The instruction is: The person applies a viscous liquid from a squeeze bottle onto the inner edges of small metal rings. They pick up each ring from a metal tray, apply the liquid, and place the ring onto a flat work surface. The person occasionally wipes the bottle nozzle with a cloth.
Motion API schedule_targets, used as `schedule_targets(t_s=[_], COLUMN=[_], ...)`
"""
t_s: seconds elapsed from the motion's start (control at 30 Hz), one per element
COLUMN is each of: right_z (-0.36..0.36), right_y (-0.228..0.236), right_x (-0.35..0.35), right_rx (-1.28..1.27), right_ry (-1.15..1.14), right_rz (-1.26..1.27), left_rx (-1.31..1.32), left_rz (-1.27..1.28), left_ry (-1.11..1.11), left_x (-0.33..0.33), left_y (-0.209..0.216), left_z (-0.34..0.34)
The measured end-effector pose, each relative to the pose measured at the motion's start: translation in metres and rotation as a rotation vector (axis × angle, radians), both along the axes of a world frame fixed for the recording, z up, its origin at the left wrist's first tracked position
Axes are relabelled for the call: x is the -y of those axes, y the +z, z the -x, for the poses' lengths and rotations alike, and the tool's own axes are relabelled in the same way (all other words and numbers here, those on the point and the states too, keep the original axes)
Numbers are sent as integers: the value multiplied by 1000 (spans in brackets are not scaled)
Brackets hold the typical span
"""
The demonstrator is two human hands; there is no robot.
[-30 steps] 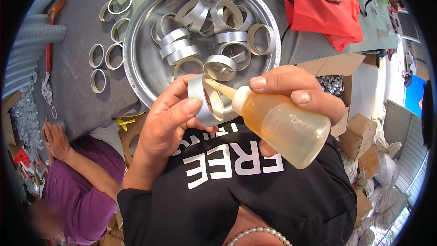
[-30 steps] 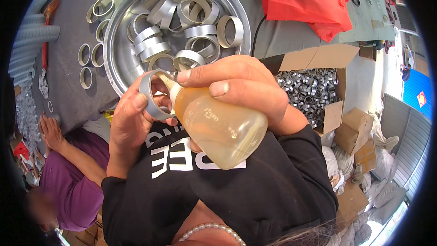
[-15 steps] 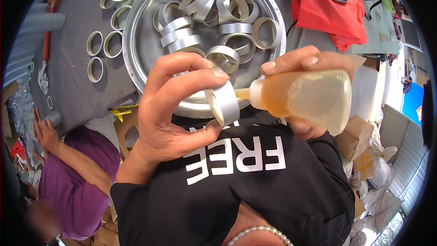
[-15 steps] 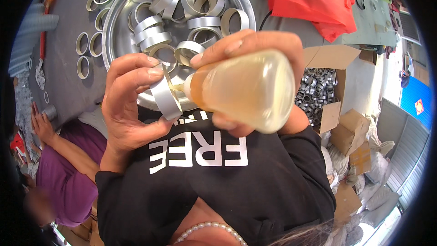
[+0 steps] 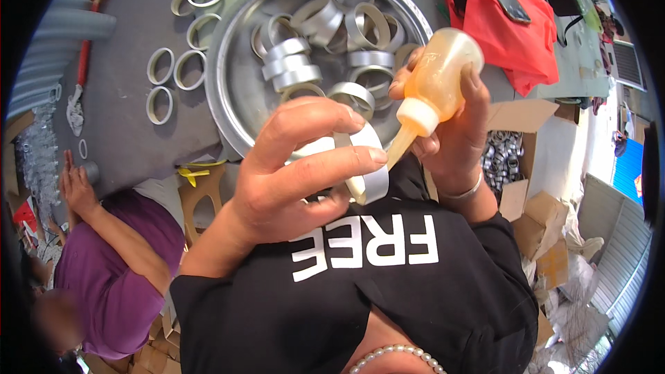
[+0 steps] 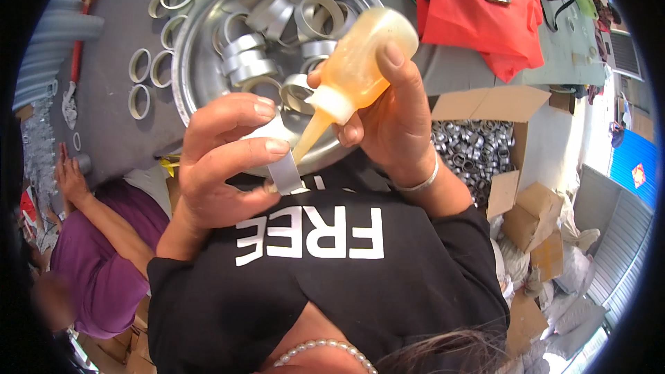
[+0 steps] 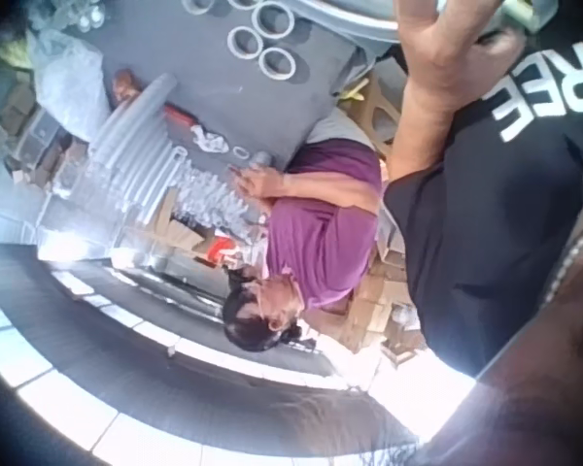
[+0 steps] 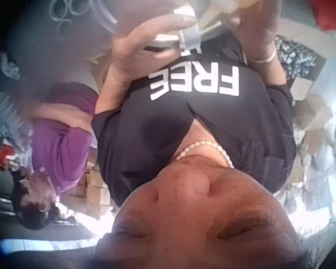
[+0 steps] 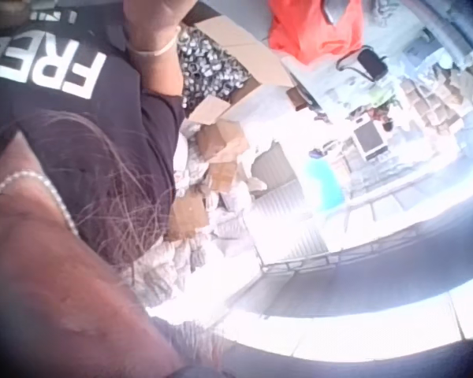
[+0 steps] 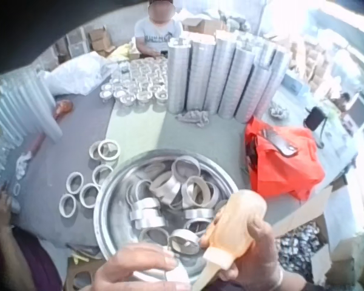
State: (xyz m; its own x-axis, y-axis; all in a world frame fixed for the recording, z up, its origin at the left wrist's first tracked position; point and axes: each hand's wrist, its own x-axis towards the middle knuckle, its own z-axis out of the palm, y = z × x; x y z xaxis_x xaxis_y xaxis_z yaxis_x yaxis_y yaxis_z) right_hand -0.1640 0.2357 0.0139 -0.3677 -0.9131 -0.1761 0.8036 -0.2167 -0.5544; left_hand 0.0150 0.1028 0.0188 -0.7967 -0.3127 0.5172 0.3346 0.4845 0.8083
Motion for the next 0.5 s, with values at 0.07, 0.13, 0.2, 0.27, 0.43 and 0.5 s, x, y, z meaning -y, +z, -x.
schedule_targets(t_s=[0.07, 0.13, 0.2, 0.27, 0.43, 0.5], right_z=[-1, 4, 15, 26, 47, 54], right_y=[-4, -10, -13, -12, -12, -19], right_x=[3, 3, -5, -11, -35, -40], right_rx=[196, 253, 209, 173, 165, 142], right_ry=[-115, -219, -305, -336, -427, -490], right_rz=[-33, -28, -11, 89, 178, 159], left_rx=[24, 5, 52, 393, 703, 578], left_rz=[-126, -165, -494, -383, 330, 481], left_ry=[28, 164, 357, 565, 940, 1170], left_x=[2, 19, 26, 57, 91, 81], left_y=[12, 2, -9, -25, -65, -44], left_z=[-2, -28, -51, -89, -122, -84])
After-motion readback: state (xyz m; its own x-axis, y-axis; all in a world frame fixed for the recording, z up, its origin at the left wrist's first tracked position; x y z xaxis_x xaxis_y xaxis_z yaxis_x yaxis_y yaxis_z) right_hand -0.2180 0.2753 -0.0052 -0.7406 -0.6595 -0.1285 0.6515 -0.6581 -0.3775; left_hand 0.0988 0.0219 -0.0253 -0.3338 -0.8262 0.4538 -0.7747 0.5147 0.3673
